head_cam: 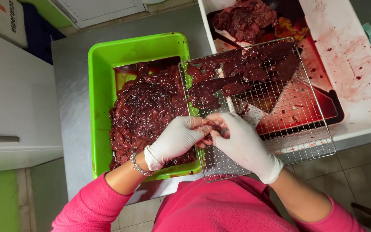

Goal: Arrange thinly sliced marinated meat or organs onto a drying rack.

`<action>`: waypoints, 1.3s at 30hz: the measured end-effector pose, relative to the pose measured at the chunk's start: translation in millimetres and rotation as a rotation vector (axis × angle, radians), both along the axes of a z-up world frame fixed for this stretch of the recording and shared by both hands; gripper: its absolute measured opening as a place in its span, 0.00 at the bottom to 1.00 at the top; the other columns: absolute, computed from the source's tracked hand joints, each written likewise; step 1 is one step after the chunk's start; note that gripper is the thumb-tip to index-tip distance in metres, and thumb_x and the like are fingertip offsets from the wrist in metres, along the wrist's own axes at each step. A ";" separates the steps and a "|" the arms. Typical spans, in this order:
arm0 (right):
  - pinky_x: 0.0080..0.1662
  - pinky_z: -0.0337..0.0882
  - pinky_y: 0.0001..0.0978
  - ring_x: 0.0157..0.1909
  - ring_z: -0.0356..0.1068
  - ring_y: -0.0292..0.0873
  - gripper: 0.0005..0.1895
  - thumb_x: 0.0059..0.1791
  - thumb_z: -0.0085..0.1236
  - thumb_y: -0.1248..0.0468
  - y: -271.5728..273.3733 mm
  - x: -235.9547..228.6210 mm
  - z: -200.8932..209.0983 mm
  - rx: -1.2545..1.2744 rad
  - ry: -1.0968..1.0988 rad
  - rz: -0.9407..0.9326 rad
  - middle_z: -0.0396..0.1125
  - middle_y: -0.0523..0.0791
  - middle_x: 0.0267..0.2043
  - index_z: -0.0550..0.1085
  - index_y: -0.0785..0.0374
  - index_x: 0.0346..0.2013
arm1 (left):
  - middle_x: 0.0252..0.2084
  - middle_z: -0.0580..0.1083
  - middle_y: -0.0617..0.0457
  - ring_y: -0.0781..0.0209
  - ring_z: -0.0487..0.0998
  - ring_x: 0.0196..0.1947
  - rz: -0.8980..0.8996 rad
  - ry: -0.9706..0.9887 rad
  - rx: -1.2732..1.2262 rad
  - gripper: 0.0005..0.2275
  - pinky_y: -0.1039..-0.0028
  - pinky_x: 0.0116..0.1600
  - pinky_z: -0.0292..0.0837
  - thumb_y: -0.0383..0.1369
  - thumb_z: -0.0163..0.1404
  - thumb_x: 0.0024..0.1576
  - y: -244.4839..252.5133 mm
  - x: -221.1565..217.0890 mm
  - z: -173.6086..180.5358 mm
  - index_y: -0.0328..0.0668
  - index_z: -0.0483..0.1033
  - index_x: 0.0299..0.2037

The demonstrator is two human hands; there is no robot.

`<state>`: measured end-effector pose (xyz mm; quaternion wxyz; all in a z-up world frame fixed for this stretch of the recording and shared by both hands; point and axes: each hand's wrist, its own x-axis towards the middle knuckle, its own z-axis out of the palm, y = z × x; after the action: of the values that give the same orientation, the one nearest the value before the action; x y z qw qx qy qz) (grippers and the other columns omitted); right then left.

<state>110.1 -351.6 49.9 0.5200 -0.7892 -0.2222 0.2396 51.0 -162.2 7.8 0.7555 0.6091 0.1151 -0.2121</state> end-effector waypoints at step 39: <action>0.42 0.72 0.29 0.38 0.77 0.38 0.14 0.52 0.59 0.61 -23.5 51.7 12.4 -0.413 -0.222 -0.168 0.77 0.47 0.39 0.78 0.62 0.50 | 0.33 0.79 0.47 0.46 0.80 0.34 0.212 -0.196 1.234 0.12 0.60 0.41 0.74 0.40 0.59 0.54 118.2 -18.2 32.6 0.42 0.78 0.39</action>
<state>161.7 -375.0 62.3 0.3384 -0.9158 -0.1579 0.1477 32.8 -44.0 40.4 0.2892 0.9344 0.2061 0.0264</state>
